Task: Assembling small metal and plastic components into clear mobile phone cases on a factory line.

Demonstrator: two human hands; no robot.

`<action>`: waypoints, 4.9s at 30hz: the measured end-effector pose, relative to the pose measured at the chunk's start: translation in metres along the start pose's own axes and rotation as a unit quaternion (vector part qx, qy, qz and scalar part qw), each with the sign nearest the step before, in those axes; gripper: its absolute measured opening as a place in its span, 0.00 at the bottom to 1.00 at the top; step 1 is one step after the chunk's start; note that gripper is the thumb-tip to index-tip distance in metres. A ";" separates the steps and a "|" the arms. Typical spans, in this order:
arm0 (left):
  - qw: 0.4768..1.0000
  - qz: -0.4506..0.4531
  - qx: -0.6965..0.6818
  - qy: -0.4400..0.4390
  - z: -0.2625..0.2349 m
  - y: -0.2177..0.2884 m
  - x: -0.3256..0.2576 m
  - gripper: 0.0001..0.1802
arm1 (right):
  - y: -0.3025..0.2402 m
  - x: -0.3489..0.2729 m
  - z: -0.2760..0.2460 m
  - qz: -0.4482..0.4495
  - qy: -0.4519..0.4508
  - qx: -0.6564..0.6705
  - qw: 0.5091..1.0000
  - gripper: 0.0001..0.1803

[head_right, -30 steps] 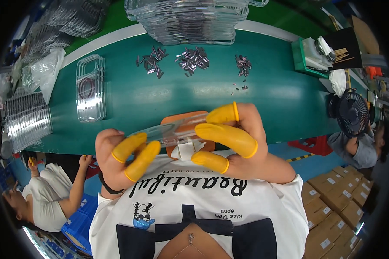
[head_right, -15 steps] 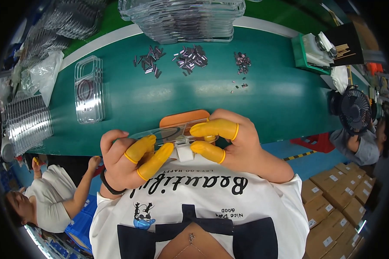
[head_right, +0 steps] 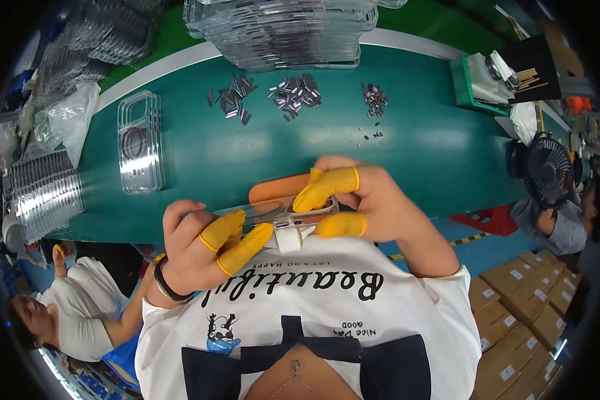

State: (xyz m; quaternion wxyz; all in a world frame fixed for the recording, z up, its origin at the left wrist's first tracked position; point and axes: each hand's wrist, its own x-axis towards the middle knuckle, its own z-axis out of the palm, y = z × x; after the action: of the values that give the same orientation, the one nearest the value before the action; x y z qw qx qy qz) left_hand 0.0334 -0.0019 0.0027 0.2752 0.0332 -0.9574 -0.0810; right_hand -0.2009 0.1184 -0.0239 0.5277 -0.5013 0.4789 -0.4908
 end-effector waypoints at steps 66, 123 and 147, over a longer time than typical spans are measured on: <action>0.997 0.018 -0.022 0.073 0.012 0.005 0.010 0.15 | -0.017 -0.020 0.018 -0.104 0.155 -0.198 0.962 0.21; 0.920 -0.314 -0.236 0.009 -0.007 0.012 0.025 0.55 | -0.069 0.050 0.045 -0.058 0.036 0.293 0.954 0.21; 0.852 -0.293 -0.432 0.036 0.004 0.003 0.017 0.56 | -0.073 0.055 0.038 -0.030 0.025 0.259 0.965 0.24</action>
State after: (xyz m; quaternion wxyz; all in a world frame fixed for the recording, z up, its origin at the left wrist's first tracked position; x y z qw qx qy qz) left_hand 0.0169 -0.0006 0.0092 0.2595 0.1925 -0.7611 -0.5624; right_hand -0.1622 0.0650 0.0496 0.6123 -0.3489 0.3330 -0.6265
